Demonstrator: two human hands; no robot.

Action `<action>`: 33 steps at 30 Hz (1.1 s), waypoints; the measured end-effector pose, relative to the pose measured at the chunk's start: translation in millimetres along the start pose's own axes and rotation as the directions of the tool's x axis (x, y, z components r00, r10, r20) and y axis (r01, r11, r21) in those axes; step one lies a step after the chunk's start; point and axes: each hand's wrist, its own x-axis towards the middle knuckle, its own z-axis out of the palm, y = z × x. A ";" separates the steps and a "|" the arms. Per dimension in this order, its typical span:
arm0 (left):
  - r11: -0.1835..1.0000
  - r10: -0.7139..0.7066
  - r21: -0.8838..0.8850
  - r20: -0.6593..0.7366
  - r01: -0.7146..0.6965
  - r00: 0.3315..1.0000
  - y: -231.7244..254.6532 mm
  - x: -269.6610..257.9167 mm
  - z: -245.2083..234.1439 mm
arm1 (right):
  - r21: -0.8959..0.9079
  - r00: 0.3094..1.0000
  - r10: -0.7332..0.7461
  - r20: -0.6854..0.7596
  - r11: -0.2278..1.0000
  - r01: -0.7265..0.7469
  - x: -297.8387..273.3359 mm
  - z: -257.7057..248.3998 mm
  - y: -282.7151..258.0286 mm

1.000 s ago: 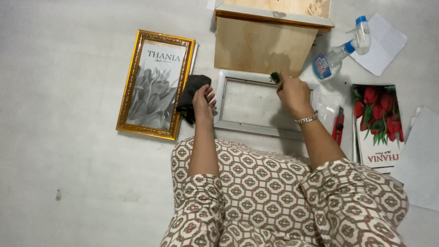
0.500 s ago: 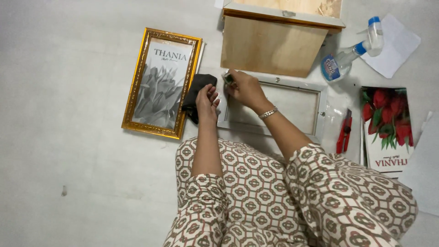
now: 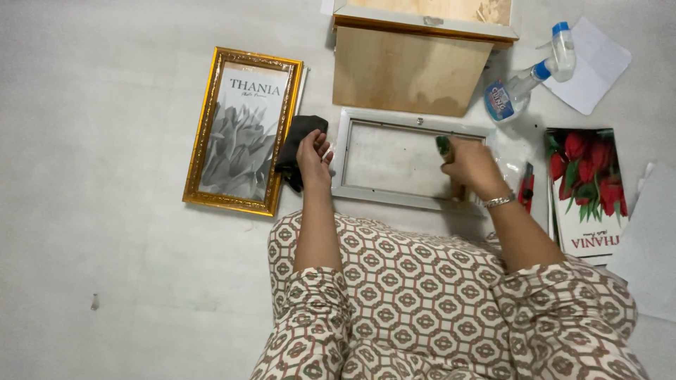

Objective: Disassembling a picture frame, applying a liquid to the interior with a brush, and reassembling the components.

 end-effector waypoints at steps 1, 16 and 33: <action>1.000 0.001 -0.001 0.001 -0.001 1.000 -0.1 2.5 2.1 | -0.001 1.000 0.000 -0.002 1.000 0.000 4.3 1.8 -16.5; 0.992 0.049 -0.108 -0.123 -0.062 0.991 0.0 17.7 -15.3 | 0.692 0.920 -0.191 -0.343 0.610 0.385 31.3 0.7 -141.9; 0.996 0.015 -0.091 -0.103 -0.024 0.995 4.2 5.1 -6.1 | 0.064 0.979 -0.161 -0.124 0.983 0.170 14.2 25.7 -104.6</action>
